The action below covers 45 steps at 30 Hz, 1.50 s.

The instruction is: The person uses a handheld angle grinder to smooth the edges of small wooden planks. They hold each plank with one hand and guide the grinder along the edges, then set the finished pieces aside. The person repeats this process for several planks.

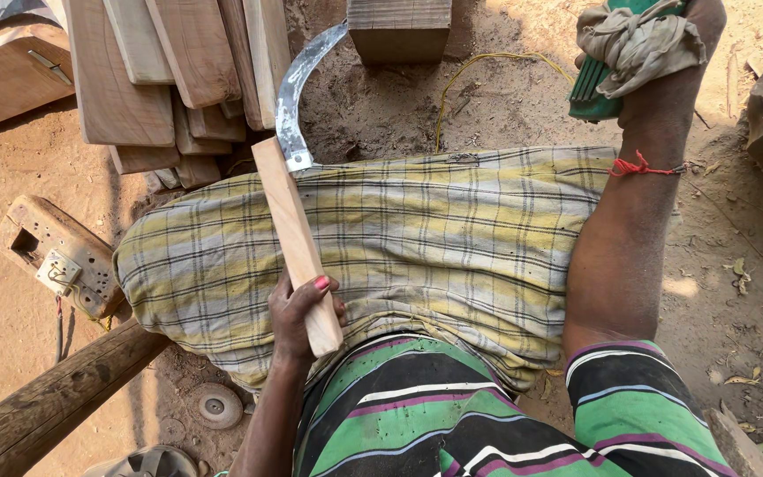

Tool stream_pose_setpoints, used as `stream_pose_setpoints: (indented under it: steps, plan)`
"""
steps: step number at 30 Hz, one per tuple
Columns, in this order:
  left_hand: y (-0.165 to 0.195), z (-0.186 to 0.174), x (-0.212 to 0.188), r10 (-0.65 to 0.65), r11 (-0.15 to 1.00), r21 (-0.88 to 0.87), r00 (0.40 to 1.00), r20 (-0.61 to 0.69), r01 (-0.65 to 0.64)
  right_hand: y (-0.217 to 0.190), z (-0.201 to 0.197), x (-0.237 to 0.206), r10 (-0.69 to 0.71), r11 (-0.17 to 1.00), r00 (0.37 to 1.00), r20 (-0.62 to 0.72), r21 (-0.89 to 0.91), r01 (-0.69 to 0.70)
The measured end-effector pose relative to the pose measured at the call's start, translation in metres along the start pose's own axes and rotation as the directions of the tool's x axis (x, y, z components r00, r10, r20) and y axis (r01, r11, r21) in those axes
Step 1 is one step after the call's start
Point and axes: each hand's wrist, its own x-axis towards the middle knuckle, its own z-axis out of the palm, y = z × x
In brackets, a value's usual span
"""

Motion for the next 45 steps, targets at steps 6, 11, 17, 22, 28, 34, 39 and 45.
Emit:
stream_pose_setpoints:
  steps: [6,11,17,22,28,34,39,45]
  plan:
    - [0.007,-0.048,-0.057,-0.219,0.964,-0.137,0.973,0.071,0.227,0.009,-0.018,-0.003,-0.02,0.988,0.998,-0.055,-0.151,0.012]
    - [-0.012,-0.035,-0.034,-0.187,0.954,-0.187,0.951,0.245,0.236,0.01,-0.018,0.002,0.14,0.989,0.974,-0.176,-0.03,-0.148]
    - [-0.006,-0.019,-0.011,-0.164,0.926,-0.263,0.917,0.363,0.27,0.011,-0.013,-0.002,-0.062,0.916,0.994,-0.089,-0.401,0.021]
    - [-0.008,-0.014,-0.006,-0.172,0.904,-0.303,0.905,0.389,0.302,0.015,-0.01,-0.003,0.074,0.991,0.995,-0.07,-0.107,-0.082]
    - [-0.023,0.014,0.043,-0.073,0.966,-0.195,0.898,0.433,0.173,0.013,0.0,0.0,-0.081,0.949,0.996,0.02,-0.304,0.084]
    - [-0.032,0.051,0.069,-0.105,0.948,-0.221,0.88,0.463,0.229,0.014,-0.015,0.0,-0.109,0.873,0.993,0.038,-0.473,0.114]
    - [-0.029,0.05,0.061,-0.051,0.894,-0.369,0.876,0.48,0.254,0.017,-0.029,-0.005,-0.071,0.947,0.997,-0.018,-0.315,0.062]
    - [-0.016,0.032,0.05,-0.028,0.865,-0.426,0.875,0.483,0.263,0.01,-0.033,-0.014,-0.09,0.878,0.993,-0.072,-0.477,0.045]
